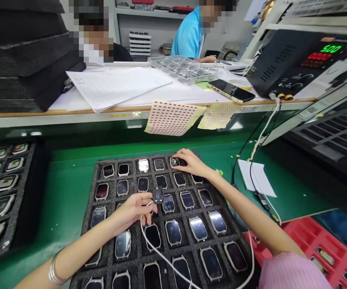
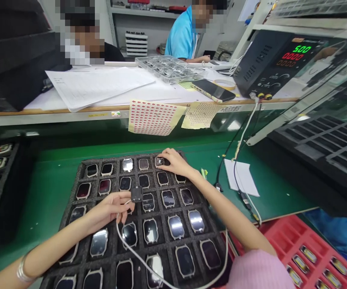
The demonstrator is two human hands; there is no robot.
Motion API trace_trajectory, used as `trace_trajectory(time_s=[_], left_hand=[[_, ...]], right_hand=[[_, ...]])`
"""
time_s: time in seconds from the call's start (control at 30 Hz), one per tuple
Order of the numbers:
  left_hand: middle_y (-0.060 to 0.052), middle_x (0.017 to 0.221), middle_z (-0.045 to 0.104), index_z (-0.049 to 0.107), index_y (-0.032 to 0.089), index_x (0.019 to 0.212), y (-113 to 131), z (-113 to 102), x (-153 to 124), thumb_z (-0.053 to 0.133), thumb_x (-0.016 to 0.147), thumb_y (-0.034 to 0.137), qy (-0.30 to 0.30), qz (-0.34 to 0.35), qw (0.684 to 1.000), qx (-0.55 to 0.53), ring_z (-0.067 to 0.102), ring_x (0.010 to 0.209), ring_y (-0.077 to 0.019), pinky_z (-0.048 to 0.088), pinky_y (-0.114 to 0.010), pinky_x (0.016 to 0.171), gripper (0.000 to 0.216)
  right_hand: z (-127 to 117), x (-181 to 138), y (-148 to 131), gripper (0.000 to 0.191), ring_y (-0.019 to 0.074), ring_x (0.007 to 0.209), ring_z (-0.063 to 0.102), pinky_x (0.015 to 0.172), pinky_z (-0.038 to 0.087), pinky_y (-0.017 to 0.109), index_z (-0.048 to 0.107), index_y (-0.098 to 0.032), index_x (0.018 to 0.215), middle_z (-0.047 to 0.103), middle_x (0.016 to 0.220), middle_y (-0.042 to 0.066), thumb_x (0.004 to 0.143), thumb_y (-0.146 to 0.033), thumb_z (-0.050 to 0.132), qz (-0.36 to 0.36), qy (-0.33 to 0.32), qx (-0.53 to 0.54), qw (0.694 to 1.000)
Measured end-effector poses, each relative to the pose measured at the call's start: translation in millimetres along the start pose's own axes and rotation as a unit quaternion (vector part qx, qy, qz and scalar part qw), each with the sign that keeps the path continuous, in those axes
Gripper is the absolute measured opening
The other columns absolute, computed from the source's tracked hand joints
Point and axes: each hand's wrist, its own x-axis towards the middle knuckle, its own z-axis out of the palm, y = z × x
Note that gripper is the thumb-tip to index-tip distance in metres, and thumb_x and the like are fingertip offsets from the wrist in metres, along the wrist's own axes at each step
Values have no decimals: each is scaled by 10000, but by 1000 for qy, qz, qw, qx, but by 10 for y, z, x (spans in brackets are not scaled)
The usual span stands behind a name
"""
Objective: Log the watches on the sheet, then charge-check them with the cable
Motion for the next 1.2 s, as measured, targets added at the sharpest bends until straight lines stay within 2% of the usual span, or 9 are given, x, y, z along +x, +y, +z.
trace_trajectory(time_s=[0.17,0.33,0.53,0.7,0.87,0.93,1.03,1.13,1.2], left_hand=[[1,747,520,565,150,911,102,177,98,722,725,331,2,3,1000,28,559,565,-94,436,-142,382,304],[-79,902,601,532,137,965,44,306,276,643,794,376,37,47,997,43,601,676,-121,512,-178,485,314],[-79,1016,575,514,159,1058,-47,267,304,678,764,349,54,90,994,40,578,712,-108,509,-178,512,387],[-74,997,573,529,158,1059,-30,202,234,736,697,319,45,97,993,41,574,686,-121,488,-190,466,448],[-112,990,610,565,129,1025,-49,155,238,754,669,316,54,96,993,45,611,753,-168,512,-219,512,444],[-126,1009,617,564,125,1038,-69,141,249,760,663,298,59,96,993,43,621,809,-188,530,-238,563,457],[-134,1023,622,570,121,1040,-90,129,266,762,663,283,57,96,993,39,623,846,-202,537,-254,596,453],[-115,1005,627,580,126,1027,-99,122,277,772,649,272,52,97,993,37,621,819,-192,534,-257,593,448],[-90,964,628,583,130,1014,-102,122,277,786,628,253,49,99,993,38,612,805,-186,537,-264,596,453]], right_hand=[[-178,-29,69,434,307,1047,514,871,416,424,535,-198,1259,573,1144,118,846,-295,628,-5,-96,-70,993],[-349,-63,171,422,286,951,580,779,452,344,567,-178,1174,627,1032,101,769,-91,644,39,-135,-123,982],[-285,-100,248,428,340,951,566,747,450,376,573,-147,1130,619,1009,132,723,-114,700,73,-126,-158,977],[-302,-55,355,388,297,964,588,792,466,343,628,-164,1073,618,1053,105,700,-179,733,53,-140,-119,982],[-373,-34,393,304,299,845,619,726,487,359,676,-141,981,649,934,112,697,-241,721,49,-96,-83,991],[-418,-56,290,305,289,785,621,693,491,367,672,-124,981,654,874,113,751,-323,683,53,-60,-69,994],[-388,-125,-92,377,251,836,611,745,495,349,608,-118,1102,639,960,111,837,-386,597,45,-5,-36,998],[-176,-207,-621,356,234,942,582,844,470,347,592,-165,1121,614,1048,84,810,-327,653,-47,-6,58,997],[8,-250,-896,392,259,982,554,870,447,406,574,-173,1159,590,1086,103,805,-313,668,-96,-24,45,994]])
